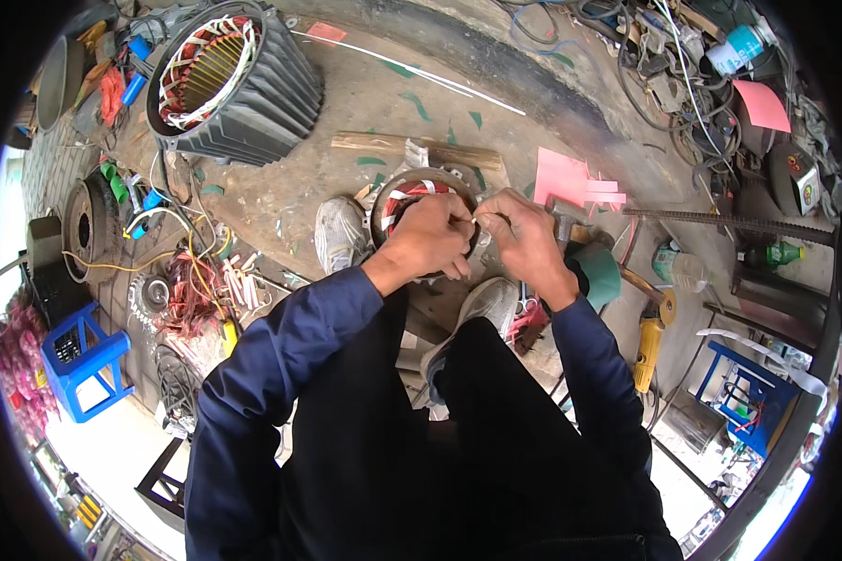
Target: The person sits on the floor and works on a motor stator, inserting white insulating strips into the slots between copper windings. They use pliers to adjust the strips and a hammer to tap them into place. The person repeatedly inserts, adjusts, and secures the insulation material within the stator core.
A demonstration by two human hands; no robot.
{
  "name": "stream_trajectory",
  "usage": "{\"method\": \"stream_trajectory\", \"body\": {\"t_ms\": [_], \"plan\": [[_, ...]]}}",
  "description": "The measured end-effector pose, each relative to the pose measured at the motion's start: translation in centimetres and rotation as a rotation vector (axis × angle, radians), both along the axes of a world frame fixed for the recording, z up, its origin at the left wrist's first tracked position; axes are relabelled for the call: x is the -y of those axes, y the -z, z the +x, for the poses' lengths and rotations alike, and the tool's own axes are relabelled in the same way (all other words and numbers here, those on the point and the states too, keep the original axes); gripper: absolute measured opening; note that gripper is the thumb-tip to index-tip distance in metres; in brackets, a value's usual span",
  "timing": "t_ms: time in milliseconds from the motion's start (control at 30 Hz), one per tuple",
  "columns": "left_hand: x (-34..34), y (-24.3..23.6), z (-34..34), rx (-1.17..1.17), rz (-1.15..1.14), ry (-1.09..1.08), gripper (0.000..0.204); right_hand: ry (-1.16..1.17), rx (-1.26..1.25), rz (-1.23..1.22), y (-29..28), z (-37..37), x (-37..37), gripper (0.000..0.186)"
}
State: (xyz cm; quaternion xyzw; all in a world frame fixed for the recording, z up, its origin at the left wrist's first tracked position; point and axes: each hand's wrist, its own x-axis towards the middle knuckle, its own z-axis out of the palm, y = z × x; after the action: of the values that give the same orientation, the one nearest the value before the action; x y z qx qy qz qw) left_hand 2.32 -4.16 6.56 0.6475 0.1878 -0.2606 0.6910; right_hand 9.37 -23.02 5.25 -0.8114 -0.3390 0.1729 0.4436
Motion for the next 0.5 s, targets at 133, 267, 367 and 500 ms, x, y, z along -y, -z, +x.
{"method": "stream_trajectory", "body": {"t_ms": [133,267,367,500], "plan": [[-0.1,0.4,-0.6,0.102,0.109,-0.013,0.014,-0.063,0.18,-0.154,0.4,1.0,0.7,0.018],[-0.7,1.0,-1.8,0.35,0.56,0.106,0.022,-0.096,0.302,-0.299,0.9,1.9,1.0,0.026],[-0.6,1.0,-2.2,0.394,0.661,0.179,0.015,-0.071,0.232,-0.298,0.5,1.6,1.2,0.018],[-1.5,0.5,-2.0,0.377,0.682,0.359,0.008,-0.154,-0.096,-0.388,-1.2,1.2,2.1,0.006]]}}
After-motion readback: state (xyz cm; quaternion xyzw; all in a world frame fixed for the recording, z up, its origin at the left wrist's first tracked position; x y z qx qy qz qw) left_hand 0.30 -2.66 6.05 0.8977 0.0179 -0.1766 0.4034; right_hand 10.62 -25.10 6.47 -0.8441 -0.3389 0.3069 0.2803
